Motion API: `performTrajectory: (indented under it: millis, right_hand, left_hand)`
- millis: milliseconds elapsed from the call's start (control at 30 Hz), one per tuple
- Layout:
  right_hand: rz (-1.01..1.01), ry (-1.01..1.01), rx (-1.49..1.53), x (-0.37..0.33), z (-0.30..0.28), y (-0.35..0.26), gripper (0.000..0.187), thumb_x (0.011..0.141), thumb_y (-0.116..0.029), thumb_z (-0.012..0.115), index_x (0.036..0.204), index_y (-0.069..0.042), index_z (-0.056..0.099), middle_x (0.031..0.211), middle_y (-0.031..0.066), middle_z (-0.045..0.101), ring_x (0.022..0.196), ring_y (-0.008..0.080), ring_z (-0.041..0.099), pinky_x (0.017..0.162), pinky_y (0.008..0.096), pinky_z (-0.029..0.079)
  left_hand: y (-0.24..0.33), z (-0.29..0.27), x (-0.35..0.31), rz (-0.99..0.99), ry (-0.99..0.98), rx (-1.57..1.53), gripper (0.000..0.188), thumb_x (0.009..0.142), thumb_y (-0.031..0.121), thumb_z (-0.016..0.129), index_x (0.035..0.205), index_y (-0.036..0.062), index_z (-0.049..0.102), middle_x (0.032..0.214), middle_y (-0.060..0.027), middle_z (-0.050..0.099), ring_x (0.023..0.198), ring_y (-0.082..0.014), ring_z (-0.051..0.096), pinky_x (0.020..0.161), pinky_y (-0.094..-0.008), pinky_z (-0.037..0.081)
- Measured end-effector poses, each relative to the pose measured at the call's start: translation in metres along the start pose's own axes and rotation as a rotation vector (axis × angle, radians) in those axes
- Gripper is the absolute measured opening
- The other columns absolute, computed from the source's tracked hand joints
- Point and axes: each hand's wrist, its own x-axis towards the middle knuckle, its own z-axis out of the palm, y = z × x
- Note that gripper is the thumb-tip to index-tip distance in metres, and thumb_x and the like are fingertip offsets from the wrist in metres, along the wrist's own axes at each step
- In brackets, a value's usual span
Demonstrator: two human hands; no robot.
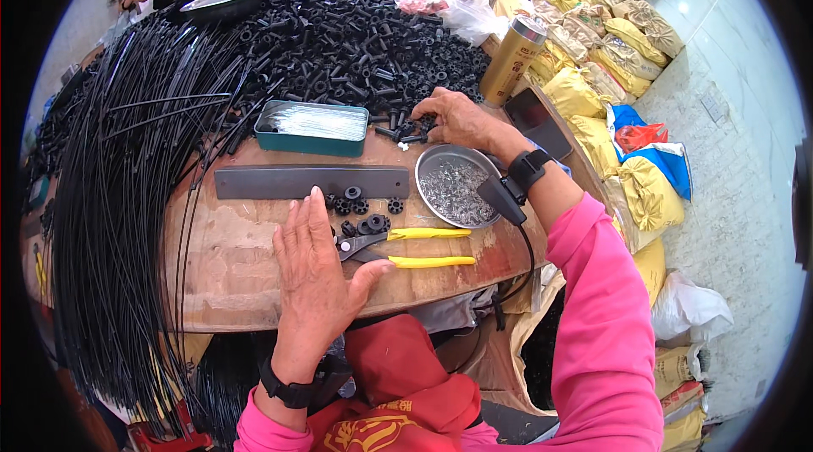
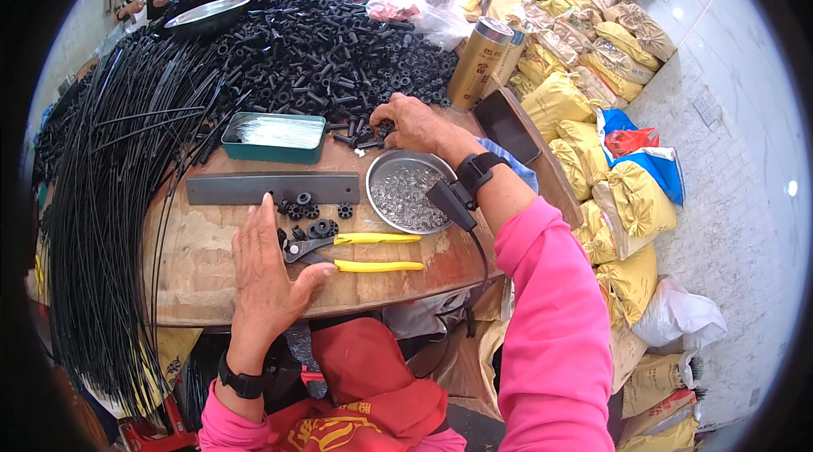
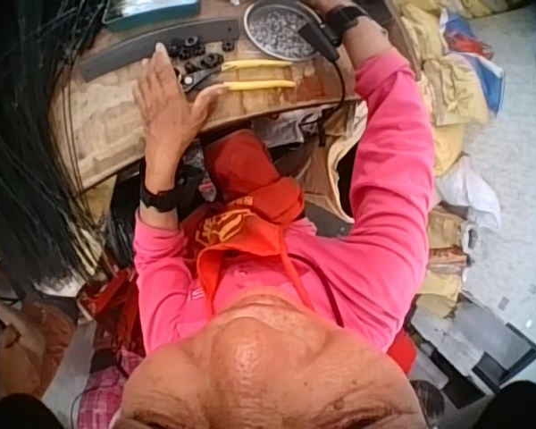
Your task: Assembling umbrella rib components by joining metal parts and ribs using pliers and hands.
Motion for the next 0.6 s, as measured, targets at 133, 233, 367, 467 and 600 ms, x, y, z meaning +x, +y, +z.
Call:
performTrajectory:
  millis: [133, 233, 367, 467, 600]
  right_hand:
    - [0.023, -0.012, -0.038, -0.001, -0.0008, -0.0026, 0.045, 0.067, -0.005, 0.072, 0.111, -0.008, 0.06, 0.096, 0.0129, 0.05, 0.084, 0.0241, 0.057, 0.076, 0.0337, 0.049]
    - [0.027, 0.057, 0.034, -0.0009, 0.0027, 0.0025, 0.05, 0.067, -0.006, 0.072, 0.115, -0.009, 0.057, 0.095, 0.0137, 0.05, 0.082, 0.0249, 0.057, 0.075, 0.0344, 0.049]
    - [0.038, 0.047, 0.005, 0.0009, -0.0002, 0.0007, 0.044, 0.067, -0.007, 0.072, 0.108, -0.006, 0.056, 0.094, 0.0137, 0.05, 0.081, 0.0253, 0.057, 0.073, 0.035, 0.049]
    - [0.026, 0.027, 0.003, 0.0017, -0.0025, -0.0018, 0.04, 0.067, -0.007, 0.072, 0.103, -0.004, 0.055, 0.092, 0.0135, 0.051, 0.082, 0.0252, 0.057, 0.072, 0.035, 0.049]
    - [0.014, 0.028, 0.029, 0.0012, -0.0022, -0.0029, 0.039, 0.066, -0.007, 0.073, 0.101, -0.004, 0.056, 0.091, 0.0128, 0.052, 0.083, 0.0257, 0.056, 0.074, 0.0354, 0.049]
  left_hand:
    - [0.0, 0.0001, 0.0003, 0.0, 0.002, 0.009, 0.102, 0.072, 0.046, 0.071, 0.14, -0.0075, 0.017, 0.136, -0.0279, 0.033, 0.132, -0.0408, 0.027, 0.108, -0.0549, 0.018]
    - [0.0019, -0.0002, 0.0005, -0.005, 0.003, -0.007, 0.102, 0.072, 0.046, 0.071, 0.14, -0.0076, 0.017, 0.136, -0.0279, 0.033, 0.132, -0.0406, 0.027, 0.108, -0.055, 0.018]
    - [0.0021, -0.0011, 0.0008, -0.006, -0.005, -0.007, 0.102, 0.072, 0.045, 0.072, 0.141, -0.007, 0.017, 0.136, -0.0274, 0.034, 0.132, -0.0405, 0.027, 0.108, -0.0553, 0.018]
    - [0.0008, -0.0004, 0.0003, -0.005, -0.006, -0.008, 0.102, 0.071, 0.046, 0.072, 0.141, -0.0065, 0.018, 0.136, -0.0268, 0.034, 0.132, -0.0405, 0.027, 0.108, -0.0554, 0.018]
    - [0.0009, -0.0006, 0.0, -0.009, -0.008, 0.0, 0.102, 0.071, 0.047, 0.071, 0.141, -0.006, 0.018, 0.136, -0.0265, 0.034, 0.132, -0.0408, 0.027, 0.107, -0.0557, 0.018]
